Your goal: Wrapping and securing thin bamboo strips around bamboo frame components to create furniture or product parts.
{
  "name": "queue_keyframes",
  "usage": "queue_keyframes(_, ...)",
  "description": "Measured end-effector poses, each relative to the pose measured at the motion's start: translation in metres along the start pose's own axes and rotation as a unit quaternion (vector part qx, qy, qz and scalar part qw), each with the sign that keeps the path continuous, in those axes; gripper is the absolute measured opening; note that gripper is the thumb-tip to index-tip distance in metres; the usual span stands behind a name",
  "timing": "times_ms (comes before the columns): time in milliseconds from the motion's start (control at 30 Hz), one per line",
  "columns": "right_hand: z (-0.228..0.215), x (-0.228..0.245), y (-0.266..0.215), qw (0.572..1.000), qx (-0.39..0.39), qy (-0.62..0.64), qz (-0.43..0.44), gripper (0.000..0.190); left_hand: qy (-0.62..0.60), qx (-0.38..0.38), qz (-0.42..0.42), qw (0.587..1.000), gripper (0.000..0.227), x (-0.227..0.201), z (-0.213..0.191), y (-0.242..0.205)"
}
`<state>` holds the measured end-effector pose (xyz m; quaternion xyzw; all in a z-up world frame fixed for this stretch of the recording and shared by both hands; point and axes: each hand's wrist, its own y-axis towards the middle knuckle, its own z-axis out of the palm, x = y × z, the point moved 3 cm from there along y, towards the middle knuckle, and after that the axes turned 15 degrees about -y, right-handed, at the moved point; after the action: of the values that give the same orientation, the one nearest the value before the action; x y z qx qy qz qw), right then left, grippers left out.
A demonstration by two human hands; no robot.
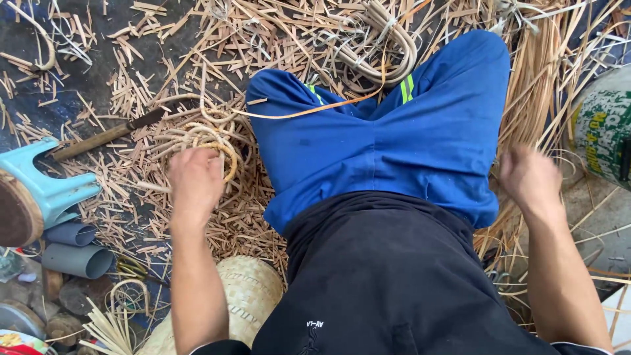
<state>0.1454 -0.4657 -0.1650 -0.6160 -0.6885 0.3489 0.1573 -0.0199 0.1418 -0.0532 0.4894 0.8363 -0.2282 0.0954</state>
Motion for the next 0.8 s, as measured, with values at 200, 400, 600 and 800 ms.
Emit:
queue_keyframes(200, -0.192, 0.194, -0.038, 0.815, -0.458, 0.065, -0.348, 0.041, -0.183, 0.028, 0.112, 0.976, 0.02, -0.099, 0.048, 0.011)
queue_keyframes(400, -0.11, 0.308, 0.068, 0.833, -0.234, -0.124, -0.487, 0.016, -0.246, 0.004, 0.167, 0.955, 0.017, -0.116, 0.049, -0.013)
queue_keyframes(600, -0.128, 0.289, 0.115, 0.911, -0.267, -0.076, -0.306, 0.056, -0.323, -0.055, -0.007, 0.945, 0.017, -0.061, 0.044, -0.036)
queue_keyframes(800, -0.143, 0.28, 0.123, 0.937, -0.197, -0.109, -0.268, 0.03, -0.346, -0.126, 0.042, 0.929, 0.017, -0.074, 0.046, -0.021)
